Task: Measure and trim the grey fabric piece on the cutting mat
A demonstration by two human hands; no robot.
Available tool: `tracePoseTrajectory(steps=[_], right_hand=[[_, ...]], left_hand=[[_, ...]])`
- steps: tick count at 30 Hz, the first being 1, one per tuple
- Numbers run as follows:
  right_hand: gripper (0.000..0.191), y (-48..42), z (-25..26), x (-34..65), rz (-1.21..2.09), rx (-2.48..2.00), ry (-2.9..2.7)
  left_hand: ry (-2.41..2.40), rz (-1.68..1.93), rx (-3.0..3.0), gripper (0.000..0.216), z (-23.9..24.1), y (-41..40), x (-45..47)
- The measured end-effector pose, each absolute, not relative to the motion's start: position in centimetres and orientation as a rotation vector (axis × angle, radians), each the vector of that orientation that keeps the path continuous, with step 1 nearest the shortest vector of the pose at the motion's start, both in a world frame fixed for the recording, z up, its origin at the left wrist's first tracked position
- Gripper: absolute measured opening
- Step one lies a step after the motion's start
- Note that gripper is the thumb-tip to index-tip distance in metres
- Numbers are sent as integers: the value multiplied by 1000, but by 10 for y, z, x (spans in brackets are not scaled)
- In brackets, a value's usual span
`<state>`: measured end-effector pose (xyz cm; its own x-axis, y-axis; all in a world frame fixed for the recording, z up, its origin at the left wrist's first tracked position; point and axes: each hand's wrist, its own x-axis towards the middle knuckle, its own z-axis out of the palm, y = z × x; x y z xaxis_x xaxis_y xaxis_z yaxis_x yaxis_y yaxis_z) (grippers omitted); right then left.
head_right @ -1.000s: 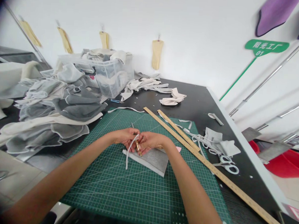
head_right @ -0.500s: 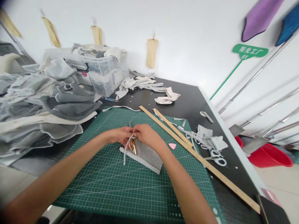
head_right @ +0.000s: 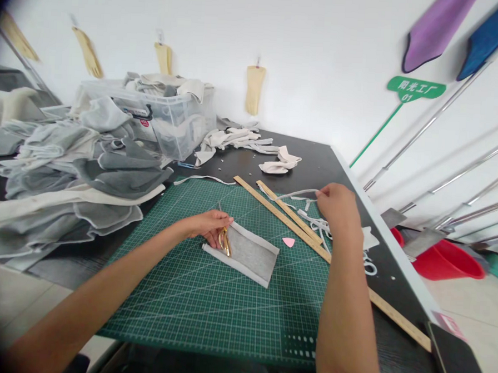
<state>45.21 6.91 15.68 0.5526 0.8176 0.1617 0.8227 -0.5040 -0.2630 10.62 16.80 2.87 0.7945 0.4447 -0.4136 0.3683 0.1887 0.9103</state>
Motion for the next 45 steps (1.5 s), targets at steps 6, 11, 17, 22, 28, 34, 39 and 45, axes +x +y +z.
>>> tracePoseTrajectory(steps=[6,11,17,22,28,34,39,45], right_hand=[[34,61,160,461,61,-2562,-1353],[30,66,171,424,137,-2351,-1555],[17,79,146,338,585,-1976,-2015],[9,91,92,277,860,-1751,-2020],[15,93,66,262,920,-1712,-1954],[48,97,58,261,1113,-1636,-1779],[36,109,49,269,1255,-1699,-1660],[45,117,60,304,1331,-1672,-1713]], left_hand=[[749,125,1492,54,19,165,112],[793,181,1513,49,17,163,115],[843,229,1500,43,12,166,119],[880,346,1512,38,11,170,120],[908,408,1521,31,9,171,120],[939,439,1595,32,9,171,122],[979,484,1700,28,11,171,121],[934,527,1906,22,21,166,117]])
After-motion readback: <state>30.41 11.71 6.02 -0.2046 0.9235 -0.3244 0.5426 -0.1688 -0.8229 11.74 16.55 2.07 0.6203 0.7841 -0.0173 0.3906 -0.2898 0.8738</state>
